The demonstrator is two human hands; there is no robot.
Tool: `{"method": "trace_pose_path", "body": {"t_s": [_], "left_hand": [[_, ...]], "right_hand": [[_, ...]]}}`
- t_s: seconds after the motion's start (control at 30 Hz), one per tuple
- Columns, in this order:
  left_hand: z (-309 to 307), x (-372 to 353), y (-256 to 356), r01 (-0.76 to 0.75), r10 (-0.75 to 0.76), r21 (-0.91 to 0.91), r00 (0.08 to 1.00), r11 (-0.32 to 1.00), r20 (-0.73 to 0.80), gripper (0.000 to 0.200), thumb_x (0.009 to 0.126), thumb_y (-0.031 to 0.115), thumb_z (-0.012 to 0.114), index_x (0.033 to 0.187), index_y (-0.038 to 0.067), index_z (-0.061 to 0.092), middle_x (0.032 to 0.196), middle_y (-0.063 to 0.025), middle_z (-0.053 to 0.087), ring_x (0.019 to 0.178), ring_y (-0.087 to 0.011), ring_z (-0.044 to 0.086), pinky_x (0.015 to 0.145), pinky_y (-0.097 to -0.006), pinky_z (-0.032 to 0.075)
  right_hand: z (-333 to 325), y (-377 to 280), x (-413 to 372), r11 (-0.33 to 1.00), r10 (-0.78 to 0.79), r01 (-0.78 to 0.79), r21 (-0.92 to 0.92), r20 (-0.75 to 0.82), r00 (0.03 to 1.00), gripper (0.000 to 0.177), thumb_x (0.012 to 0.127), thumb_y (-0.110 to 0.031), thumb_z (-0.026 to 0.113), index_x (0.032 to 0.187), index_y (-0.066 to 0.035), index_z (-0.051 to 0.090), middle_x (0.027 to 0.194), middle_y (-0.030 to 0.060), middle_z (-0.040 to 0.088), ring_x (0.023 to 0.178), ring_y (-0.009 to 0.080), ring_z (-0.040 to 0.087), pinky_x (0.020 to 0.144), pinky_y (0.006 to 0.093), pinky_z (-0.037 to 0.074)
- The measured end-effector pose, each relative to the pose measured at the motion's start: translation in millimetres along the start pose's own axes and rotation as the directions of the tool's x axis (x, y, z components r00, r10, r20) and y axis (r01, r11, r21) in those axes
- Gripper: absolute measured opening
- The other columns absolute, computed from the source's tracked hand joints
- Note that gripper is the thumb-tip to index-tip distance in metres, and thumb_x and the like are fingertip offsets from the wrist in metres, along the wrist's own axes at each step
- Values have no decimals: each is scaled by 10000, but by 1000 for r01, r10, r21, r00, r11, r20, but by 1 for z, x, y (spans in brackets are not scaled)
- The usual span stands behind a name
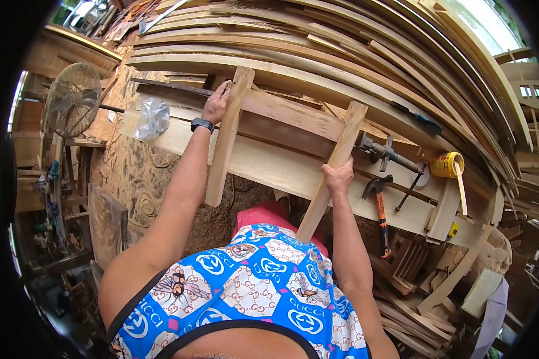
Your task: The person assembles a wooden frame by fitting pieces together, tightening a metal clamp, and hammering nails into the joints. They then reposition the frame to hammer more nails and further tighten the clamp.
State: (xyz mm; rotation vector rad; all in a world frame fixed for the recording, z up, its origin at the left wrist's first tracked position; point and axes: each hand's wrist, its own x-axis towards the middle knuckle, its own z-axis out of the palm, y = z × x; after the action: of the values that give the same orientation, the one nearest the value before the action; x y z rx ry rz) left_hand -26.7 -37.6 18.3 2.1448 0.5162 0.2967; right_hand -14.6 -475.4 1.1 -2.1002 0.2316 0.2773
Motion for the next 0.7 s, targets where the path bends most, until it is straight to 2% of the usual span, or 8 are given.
{"method": "trace_pose_path", "body": {"t_s": [0.03, 0.1, 0.13, 0.2, 0.3, 0.5, 0.7], "left_hand": [[4, 1, -1, -7, 7, -4, 1000, 1000, 2, 437, 1049, 290, 520, 1421, 63, 551, 1365, -208, 621, 1288, -353, 581, 1079, -374, 451], [14, 0, -7, 1, 5, 47, 990, 999, -140, 409, 1048, 287, 524, 1377, 52, 586, 1324, -204, 644, 1249, -357, 604, 1057, -391, 469], [17, 0, -11, 1, 5, 47, 991, 999, -135, 409, 1048, 287, 524, 1377, 52, 586, 1324, -204, 644, 1249, -357, 604, 1057, -391, 469], [18, 1, -17, -60, 76, 85, 979, 995, -191, 399, 1045, 300, 533, 1347, 50, 608, 1314, -192, 651, 1244, -353, 606, 1055, -398, 472], [20, -1, -15, -71, 97, 128, 973, 989, -210, 394, 1045, 304, 533, 1336, 51, 613, 1304, -196, 654, 1229, -365, 612, 1037, -412, 487], [25, -3, -13, -37, 99, 229, 959, 973, -264, 394, 1054, 319, 501, 1316, 49, 621, 1272, -215, 660, 1184, -401, 624, 996, -439, 511], [29, -4, -12, -42, 117, 237, 942, 971, -315, 388, 1055, 329, 487, 1315, 79, 631, 1231, -211, 680, 1141, -412, 641, 967, -452, 523]], "right_hand": [[-1, -3, 0, 1000, -2, 2, 1, -8, 1000, 743, 600, -164, 765, 1281, 16, 528, 1020, 190, 697, 944, 334, 694, 872, 413, 551], [0, -5, -4, 998, 13, -12, 65, -4, 1000, 738, 589, -150, 765, 1272, 11, 536, 1027, 186, 697, 945, 334, 694, 868, 414, 553], [-1, -6, -4, 998, 17, -16, 64, -6, 1000, 738, 589, -150, 765, 1272, 11, 536, 1027, 186, 697, 945, 334, 694, 868, 414, 553], [1, -6, -4, 1000, 11, -10, 30, -16, 1000, 727, 585, -134, 767, 1263, 4, 544, 1023, 175, 694, 934, 321, 693, 856, 407, 554], [3, -3, -4, 994, 15, -15, 104, -4, 1000, 713, 586, -120, 765, 1257, -3, 552, 1016, 162, 689, 919, 306, 688, 838, 400, 555], [2, 1, 1, 995, 19, -21, 99, 21, 1000, 708, 578, -114, 777, 1244, -10, 558, 992, 137, 682, 886, 283, 681, 812, 395, 556], [1, -1, 2, 989, 60, -65, 134, 38, 997, 720, 583, -105, 780, 1261, -14, 560, 1011, 132, 683, 884, 276, 680, 811, 391, 556]]}}
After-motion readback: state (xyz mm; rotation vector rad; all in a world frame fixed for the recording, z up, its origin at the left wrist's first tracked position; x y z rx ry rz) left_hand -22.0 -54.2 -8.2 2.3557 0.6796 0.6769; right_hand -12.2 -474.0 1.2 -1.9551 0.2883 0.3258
